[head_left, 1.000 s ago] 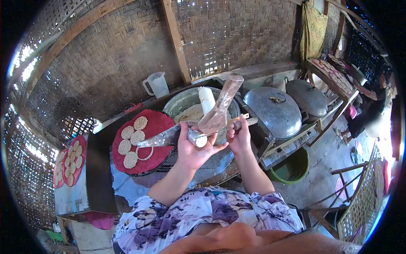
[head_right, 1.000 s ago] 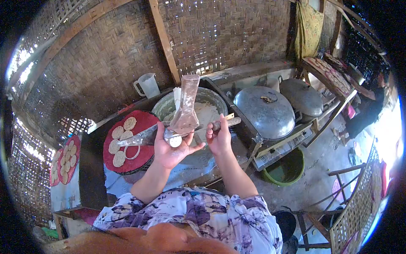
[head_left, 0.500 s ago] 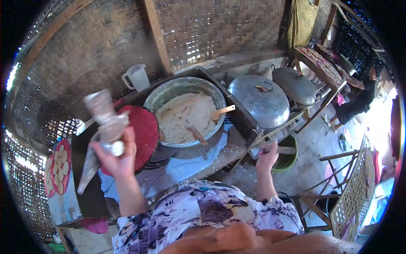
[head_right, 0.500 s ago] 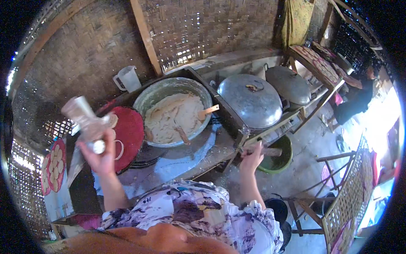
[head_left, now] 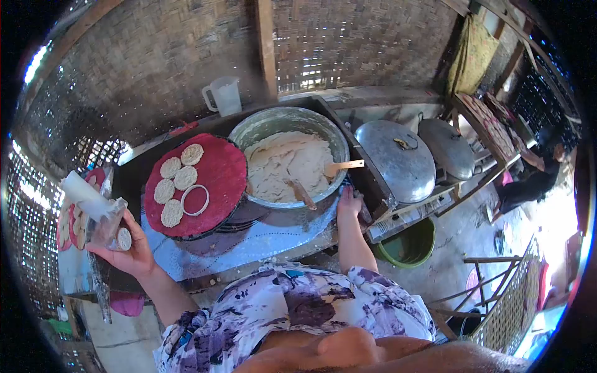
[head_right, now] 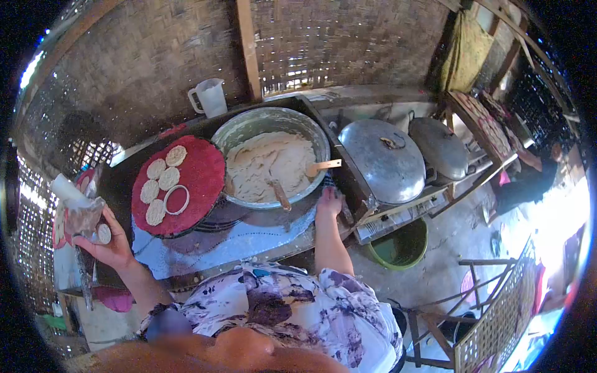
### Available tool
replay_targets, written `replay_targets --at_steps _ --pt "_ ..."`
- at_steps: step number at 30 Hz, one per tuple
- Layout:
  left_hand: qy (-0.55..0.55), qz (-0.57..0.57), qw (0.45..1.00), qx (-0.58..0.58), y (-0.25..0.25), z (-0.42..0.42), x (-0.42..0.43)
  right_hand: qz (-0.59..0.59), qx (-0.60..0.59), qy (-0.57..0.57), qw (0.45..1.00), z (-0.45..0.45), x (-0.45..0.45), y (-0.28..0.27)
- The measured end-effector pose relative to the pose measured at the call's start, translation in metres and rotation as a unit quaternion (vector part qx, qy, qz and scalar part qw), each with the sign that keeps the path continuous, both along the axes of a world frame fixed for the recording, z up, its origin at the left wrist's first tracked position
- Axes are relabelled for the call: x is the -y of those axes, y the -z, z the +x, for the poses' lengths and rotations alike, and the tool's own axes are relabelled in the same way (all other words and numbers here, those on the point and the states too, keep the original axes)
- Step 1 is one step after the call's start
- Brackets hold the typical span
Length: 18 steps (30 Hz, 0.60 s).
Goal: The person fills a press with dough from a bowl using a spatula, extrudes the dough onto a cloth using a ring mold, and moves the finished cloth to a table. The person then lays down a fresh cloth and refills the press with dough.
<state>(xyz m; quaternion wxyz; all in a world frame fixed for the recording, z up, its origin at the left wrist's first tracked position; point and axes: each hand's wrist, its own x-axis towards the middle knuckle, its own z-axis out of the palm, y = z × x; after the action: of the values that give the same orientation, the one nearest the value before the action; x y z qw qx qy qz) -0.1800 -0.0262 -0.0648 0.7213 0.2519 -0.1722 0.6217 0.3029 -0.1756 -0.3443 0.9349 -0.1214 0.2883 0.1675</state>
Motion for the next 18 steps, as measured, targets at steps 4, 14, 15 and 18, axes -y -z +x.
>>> replay_targets --at_steps 4,14,15,18 --pt "-0.085 0.026 0.996 -0.028 0.01 -0.037 0.004 -0.101 0.136 -0.165 0.972 0.027 -0.015 0.021" --pt "-0.129 0.039 0.99 -0.032 0.029 -0.11 0.014 -0.59 0.616 -0.246 0.459 -0.071 -0.004 -0.15" --pt "-0.134 0.035 0.989 -0.043 0.029 -0.108 0.01 -0.607 0.667 -0.273 0.335 -0.079 -0.02 -0.157" --pt "-0.049 0.098 0.992 -0.055 0.015 -0.079 0.001 -0.636 0.639 -0.43 0.049 -0.086 -0.068 -0.166"
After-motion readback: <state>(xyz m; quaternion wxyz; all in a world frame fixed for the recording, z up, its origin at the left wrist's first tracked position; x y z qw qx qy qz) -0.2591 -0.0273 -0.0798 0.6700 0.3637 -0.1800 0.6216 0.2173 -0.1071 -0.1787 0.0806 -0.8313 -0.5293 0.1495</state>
